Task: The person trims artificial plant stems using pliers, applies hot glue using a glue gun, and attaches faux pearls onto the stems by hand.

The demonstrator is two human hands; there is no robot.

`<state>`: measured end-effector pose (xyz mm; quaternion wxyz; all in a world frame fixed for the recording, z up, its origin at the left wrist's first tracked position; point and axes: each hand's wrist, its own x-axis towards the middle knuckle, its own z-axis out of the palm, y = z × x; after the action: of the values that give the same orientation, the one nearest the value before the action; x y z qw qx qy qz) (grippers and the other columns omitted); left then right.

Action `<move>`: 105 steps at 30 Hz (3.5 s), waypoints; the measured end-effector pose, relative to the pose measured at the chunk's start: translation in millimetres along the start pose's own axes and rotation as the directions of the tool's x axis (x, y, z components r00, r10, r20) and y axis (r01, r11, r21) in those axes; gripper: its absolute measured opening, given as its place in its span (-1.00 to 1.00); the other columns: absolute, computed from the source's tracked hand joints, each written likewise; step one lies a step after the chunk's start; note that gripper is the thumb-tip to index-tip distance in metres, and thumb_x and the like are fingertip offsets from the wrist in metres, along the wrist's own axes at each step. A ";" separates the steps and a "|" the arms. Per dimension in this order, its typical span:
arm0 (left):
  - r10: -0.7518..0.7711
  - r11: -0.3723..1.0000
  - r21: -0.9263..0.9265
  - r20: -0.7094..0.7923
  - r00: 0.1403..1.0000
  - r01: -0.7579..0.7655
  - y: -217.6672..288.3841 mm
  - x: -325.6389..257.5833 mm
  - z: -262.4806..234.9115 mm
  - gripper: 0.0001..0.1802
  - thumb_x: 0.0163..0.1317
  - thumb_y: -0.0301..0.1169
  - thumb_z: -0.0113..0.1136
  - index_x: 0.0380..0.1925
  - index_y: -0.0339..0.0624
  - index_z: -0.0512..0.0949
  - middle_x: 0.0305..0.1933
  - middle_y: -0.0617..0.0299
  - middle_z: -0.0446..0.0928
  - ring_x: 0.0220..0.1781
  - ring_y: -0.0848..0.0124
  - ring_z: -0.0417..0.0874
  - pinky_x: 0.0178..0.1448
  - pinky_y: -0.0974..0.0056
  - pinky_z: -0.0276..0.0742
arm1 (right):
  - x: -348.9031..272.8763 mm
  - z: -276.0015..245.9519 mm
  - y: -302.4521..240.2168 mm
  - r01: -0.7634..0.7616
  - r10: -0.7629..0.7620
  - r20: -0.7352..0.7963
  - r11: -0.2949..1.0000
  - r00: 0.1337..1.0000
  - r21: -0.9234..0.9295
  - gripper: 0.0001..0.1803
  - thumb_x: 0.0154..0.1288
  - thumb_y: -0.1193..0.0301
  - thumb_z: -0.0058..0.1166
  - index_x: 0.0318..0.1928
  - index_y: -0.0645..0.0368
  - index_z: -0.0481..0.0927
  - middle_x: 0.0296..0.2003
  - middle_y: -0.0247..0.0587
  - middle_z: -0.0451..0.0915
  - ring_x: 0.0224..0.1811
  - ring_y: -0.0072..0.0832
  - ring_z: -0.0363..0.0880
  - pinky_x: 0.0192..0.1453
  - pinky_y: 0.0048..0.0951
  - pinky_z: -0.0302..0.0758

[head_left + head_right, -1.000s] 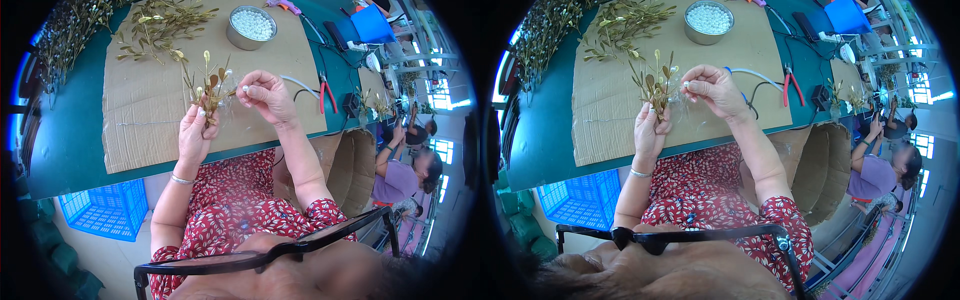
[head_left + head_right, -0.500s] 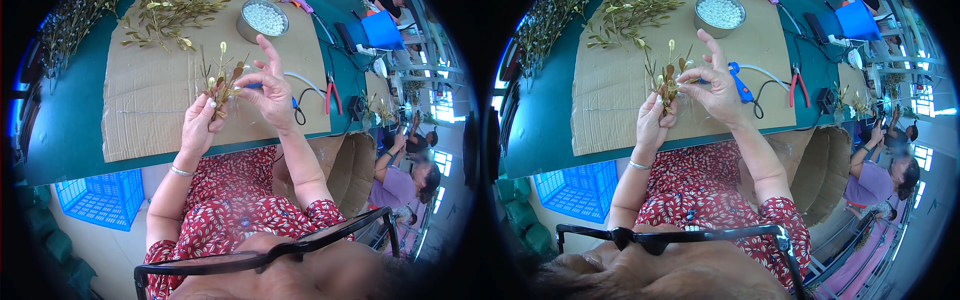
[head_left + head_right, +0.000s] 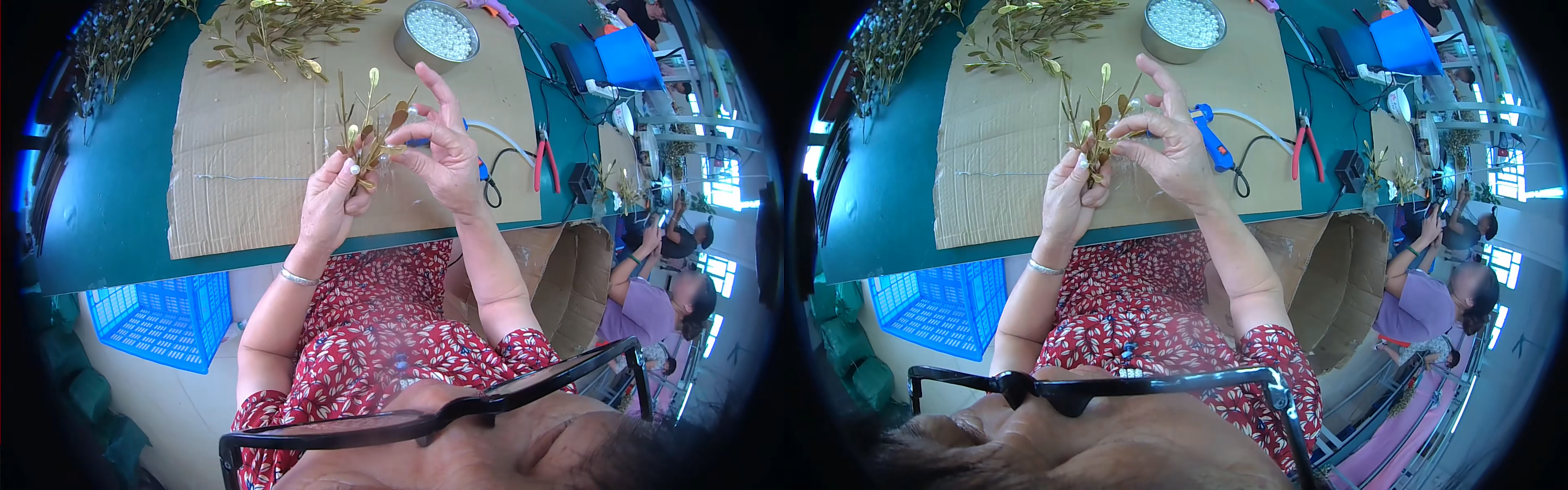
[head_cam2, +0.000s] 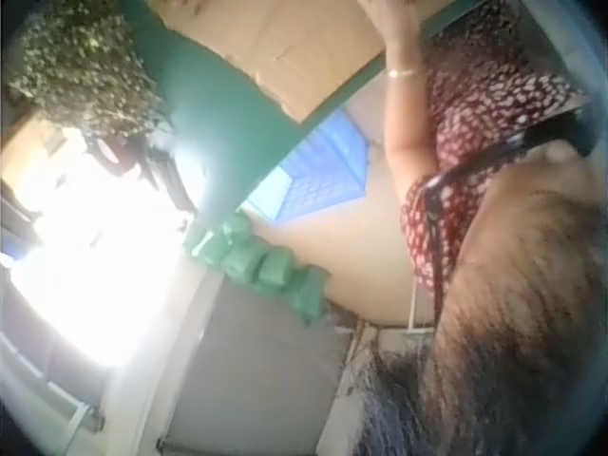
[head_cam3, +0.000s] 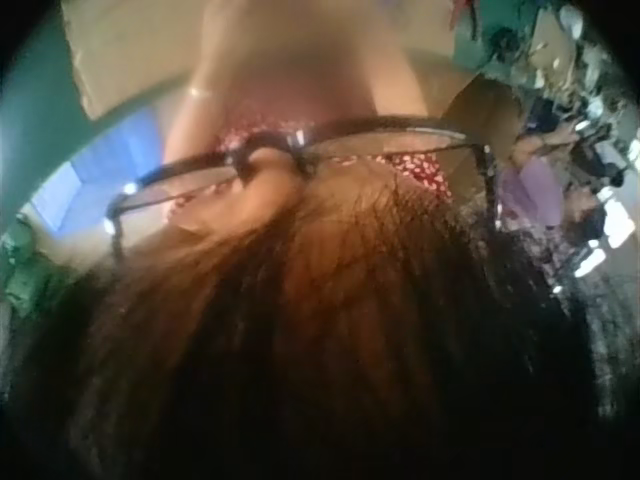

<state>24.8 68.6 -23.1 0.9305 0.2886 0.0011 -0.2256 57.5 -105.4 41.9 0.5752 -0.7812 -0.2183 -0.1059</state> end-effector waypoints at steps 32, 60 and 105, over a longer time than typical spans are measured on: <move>-0.010 1.000 0.014 -0.057 0.998 0.011 1.1 1.5 4.0 -0.66 0.44 -0.37 -0.20 0.17 -0.15 0.32 -0.31 0.16 0.43 -0.61 0.65 0.15 -0.53 0.58 0.06 | 1.6 2.4 3.4 0.021 -0.021 0.011 1.000 1.000 -0.005 -0.82 -0.04 0.40 0.34 -0.33 -0.04 0.70 0.35 -0.16 0.12 0.38 -0.30 0.08 0.29 -0.19 0.13; 0.349 0.918 0.235 -0.095 0.932 -0.320 -8.8 3.7 6.5 -0.44 0.33 -0.53 -0.03 0.30 -0.10 0.07 -0.13 0.28 0.44 -0.45 0.70 0.21 -0.44 0.57 0.15 | -54.3 -13.3 -47.2 -0.267 0.289 0.034 0.917 0.957 -0.297 -0.94 0.17 0.53 0.14 -0.34 0.27 0.57 -0.58 -0.31 0.55 -0.57 -0.65 0.46 -0.47 -0.59 0.36; 0.271 0.943 0.215 -0.050 0.961 -0.254 -7.3 1.2 -6.9 -0.70 0.42 -0.37 -0.14 0.12 -0.03 0.36 -0.17 0.24 0.50 -0.57 0.62 0.14 -0.49 0.52 0.08 | -89.9 -71.3 -49.0 -0.492 0.619 -0.055 0.671 0.783 0.554 -0.75 0.23 0.38 0.14 -0.14 0.25 0.53 -0.46 -0.25 0.55 -0.57 -0.63 0.43 -0.52 -0.65 0.33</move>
<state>23.7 66.5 -32.9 0.9164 0.3899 -0.0239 -0.0869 -38.4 -180.6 68.8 0.7871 -0.6096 0.0828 0.0442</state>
